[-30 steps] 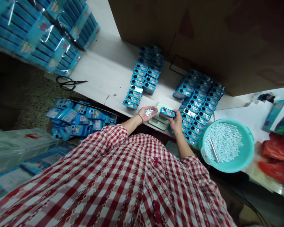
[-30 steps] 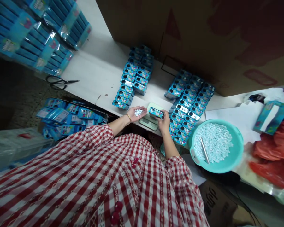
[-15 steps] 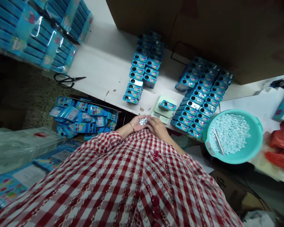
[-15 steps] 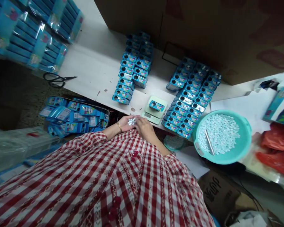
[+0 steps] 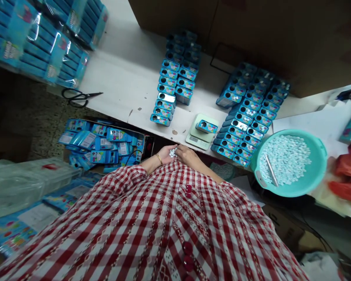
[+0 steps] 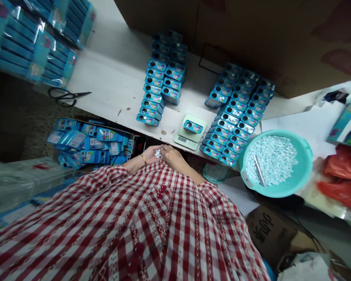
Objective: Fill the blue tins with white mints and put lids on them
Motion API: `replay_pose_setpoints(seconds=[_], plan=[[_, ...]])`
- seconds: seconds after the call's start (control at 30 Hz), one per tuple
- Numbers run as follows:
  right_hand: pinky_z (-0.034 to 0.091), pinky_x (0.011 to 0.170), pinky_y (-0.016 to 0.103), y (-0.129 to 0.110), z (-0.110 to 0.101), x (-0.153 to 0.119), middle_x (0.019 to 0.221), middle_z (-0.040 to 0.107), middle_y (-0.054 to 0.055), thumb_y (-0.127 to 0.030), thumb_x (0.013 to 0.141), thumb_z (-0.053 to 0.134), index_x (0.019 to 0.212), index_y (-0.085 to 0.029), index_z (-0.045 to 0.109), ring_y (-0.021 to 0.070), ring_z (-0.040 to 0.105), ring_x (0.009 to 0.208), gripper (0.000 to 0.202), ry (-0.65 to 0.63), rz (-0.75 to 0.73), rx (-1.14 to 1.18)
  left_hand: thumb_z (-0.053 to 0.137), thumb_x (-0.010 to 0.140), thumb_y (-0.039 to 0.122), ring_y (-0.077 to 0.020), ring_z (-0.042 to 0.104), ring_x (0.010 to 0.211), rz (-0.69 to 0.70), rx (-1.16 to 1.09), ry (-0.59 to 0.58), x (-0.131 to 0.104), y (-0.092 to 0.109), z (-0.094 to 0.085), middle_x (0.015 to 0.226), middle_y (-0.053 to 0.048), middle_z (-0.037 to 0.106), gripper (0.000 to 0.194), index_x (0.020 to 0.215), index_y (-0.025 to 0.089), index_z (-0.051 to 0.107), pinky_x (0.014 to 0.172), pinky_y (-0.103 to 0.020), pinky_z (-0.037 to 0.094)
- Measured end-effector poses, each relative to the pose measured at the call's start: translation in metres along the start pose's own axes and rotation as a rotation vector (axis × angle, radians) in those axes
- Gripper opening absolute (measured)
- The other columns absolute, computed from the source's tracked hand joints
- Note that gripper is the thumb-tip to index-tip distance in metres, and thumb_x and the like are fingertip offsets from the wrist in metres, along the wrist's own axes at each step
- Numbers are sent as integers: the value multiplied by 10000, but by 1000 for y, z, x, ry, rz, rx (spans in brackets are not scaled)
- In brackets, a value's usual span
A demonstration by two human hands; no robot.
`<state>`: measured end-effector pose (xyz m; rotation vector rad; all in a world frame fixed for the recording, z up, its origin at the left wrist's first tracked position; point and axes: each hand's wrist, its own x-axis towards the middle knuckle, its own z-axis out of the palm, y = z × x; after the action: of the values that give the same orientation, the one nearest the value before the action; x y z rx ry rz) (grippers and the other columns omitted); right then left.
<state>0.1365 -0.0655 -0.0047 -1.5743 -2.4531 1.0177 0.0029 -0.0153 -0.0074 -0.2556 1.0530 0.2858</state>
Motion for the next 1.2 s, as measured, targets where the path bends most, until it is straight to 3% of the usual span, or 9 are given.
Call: replay_pose_setpoints(seconds=[0.2,0.33,0.5,0.57,0.67,0.8,1.07,1.13,1.2], plan=[[459,801,283,0,2,-4,1005,605,95,-202,912,441,950,-149,640,168,544,938,210,64,6,48,414,893,115,-140,595,478,-13,41,-1,7,0,-3,551,-55,614,237,799,71,626,546,-252,490],[465,832,307,5,-18,-15,1060,615,94,-250,911,455,1035,-188,642,179,549,971,232,211,-17,84,414,885,121,-153,614,508,-16,22,-60,8,2,2,581,-70,631,230,855,65,634,558,-264,497],[420,916,429,61,-65,-39,1065,585,116,-369,887,484,1138,-188,584,244,516,1029,325,720,329,-36,398,883,148,-230,683,837,18,34,-86,3,10,5,853,-176,698,275,1004,47,624,773,-343,520],[406,930,444,88,-75,-45,1129,548,133,-398,851,526,1201,-163,535,262,488,1065,421,740,367,-78,405,879,145,-240,679,889,41,26,-82,1,14,2,895,-184,697,273,1020,47,617,796,-344,517],[411,911,432,109,-77,-44,1147,529,147,-367,840,526,1228,-132,507,265,477,1043,454,608,322,-111,412,879,150,-239,683,878,82,-7,-53,-2,21,-4,886,-181,699,266,1020,48,614,776,-334,528],[425,858,408,108,-78,-17,1019,559,121,-294,865,462,1167,-137,547,250,486,934,351,553,290,-134,402,883,151,-231,690,850,104,-73,-6,-6,29,-13,867,-171,701,287,1062,59,606,734,-327,543],[451,830,376,87,-85,106,1103,542,143,-210,848,456,1198,-142,552,243,479,972,369,559,272,-112,402,883,148,-222,693,842,168,-171,-3,-13,39,-25,880,-167,702,281,1056,69,608,727,-322,559],[452,827,363,96,-85,112,1123,537,143,-202,850,447,1204,-145,548,236,479,991,372,584,285,-120,393,887,147,-220,694,840,174,-190,3,-15,41,-27,875,-159,703,279,1055,79,605,728,-324,562],[441,838,372,118,-92,100,1121,539,140,-213,853,442,1179,-147,563,235,477,1001,354,666,309,-157,388,890,146,-221,694,844,180,-196,9,-14,43,-29,878,-158,704,274,1048,84,603,735,-327,561]])
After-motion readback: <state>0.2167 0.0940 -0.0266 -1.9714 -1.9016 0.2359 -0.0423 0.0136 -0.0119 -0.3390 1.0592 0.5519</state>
